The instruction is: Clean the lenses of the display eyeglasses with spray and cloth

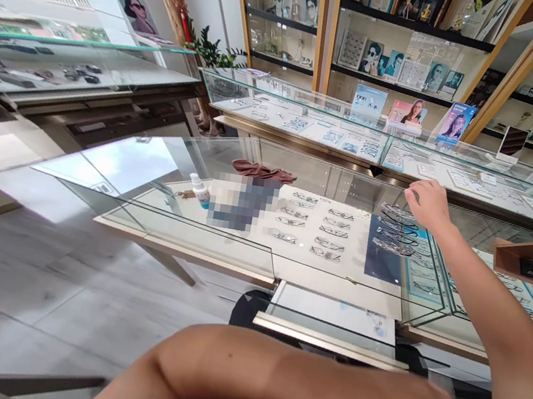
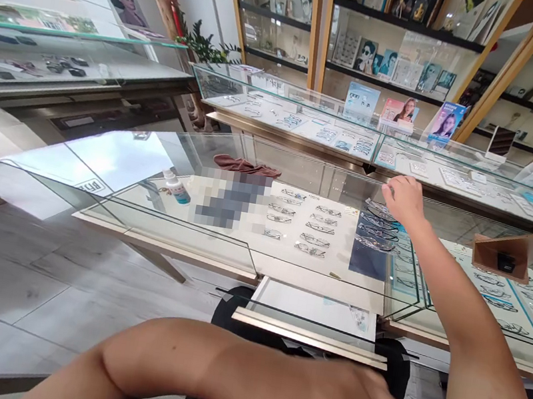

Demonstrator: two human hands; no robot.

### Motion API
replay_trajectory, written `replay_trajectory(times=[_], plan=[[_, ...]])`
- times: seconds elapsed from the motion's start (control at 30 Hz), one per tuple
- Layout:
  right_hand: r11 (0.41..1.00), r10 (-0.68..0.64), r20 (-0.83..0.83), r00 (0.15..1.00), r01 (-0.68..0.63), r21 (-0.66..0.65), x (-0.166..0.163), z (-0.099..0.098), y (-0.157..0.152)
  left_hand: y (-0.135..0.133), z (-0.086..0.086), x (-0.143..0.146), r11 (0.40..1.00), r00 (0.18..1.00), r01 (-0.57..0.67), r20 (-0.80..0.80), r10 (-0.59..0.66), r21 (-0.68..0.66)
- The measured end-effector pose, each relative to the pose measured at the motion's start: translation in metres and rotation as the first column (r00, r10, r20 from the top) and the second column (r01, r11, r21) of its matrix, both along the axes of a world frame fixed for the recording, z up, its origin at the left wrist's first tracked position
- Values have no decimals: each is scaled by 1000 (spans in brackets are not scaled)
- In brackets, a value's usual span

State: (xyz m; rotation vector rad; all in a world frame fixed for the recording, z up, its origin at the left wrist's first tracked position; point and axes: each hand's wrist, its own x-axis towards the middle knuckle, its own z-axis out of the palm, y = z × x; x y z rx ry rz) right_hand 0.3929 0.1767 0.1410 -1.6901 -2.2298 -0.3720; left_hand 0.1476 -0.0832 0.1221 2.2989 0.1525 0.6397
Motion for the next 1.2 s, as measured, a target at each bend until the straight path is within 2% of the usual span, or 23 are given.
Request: replay_trajectory(times=[0.07,0.1,0.13,0.2,0.23,0.27,0.33,0.37,0.43,0.47,0.53,0.6,0.77,0.83,1.0,1.2], plan=[[990,140,-20,990,-140,-23,-26,-1,-26,11,0,-12,977,978,179,126,-164,-115],[976,212,-31,977,-213,-38,-40,-2,-42,16,-1,-19,960,969,179,209,-134,-215],[956,285,-49,957,-287,-64,-53,-4,-59,19,-3,-28,949,968,101,250,-24,-299],[894,408,-121,905,-423,-147,-79,-10,-96,25,-9,-47,925,971,-59,192,140,-376],[853,449,-187,874,-482,-203,-90,-14,-114,27,-13,-58,918,967,-132,153,201,-374],[783,489,-267,830,-553,-285,-100,-21,-132,29,-17,-68,916,962,-196,111,249,-350],[610,500,-442,745,-665,-430,-115,-39,-162,36,-30,-90,902,937,-328,25,348,-281],[543,482,-508,714,-698,-466,-121,-50,-173,39,-38,-102,890,915,-395,-10,404,-229],[448,461,-539,705,-709,-544,-128,-78,-185,46,-57,-124,840,850,-526,-95,517,-134],[435,451,-499,740,-671,-601,-130,-92,-186,50,-67,-134,804,808,-586,-133,573,-99],[455,412,-347,842,-521,-722,-129,-120,-180,55,-86,-150,721,720,-690,-162,675,-60],[498,350,-257,901,-412,-763,-125,-144,-164,59,-100,-158,649,647,-759,-176,742,-53],[649,157,-45,987,-137,-748,-102,-183,-119,60,-116,-154,534,526,-845,-204,826,-17],[684,102,21,995,-55,-728,-92,-193,-108,59,-118,-151,498,491,-867,-198,849,-18],[684,66,119,991,42,-728,-78,-215,-97,55,-120,-149,449,446,-893,-212,870,-38],[696,100,158,982,45,-717,-79,-228,-88,53,-119,-146,426,418,-905,-235,877,-20]])
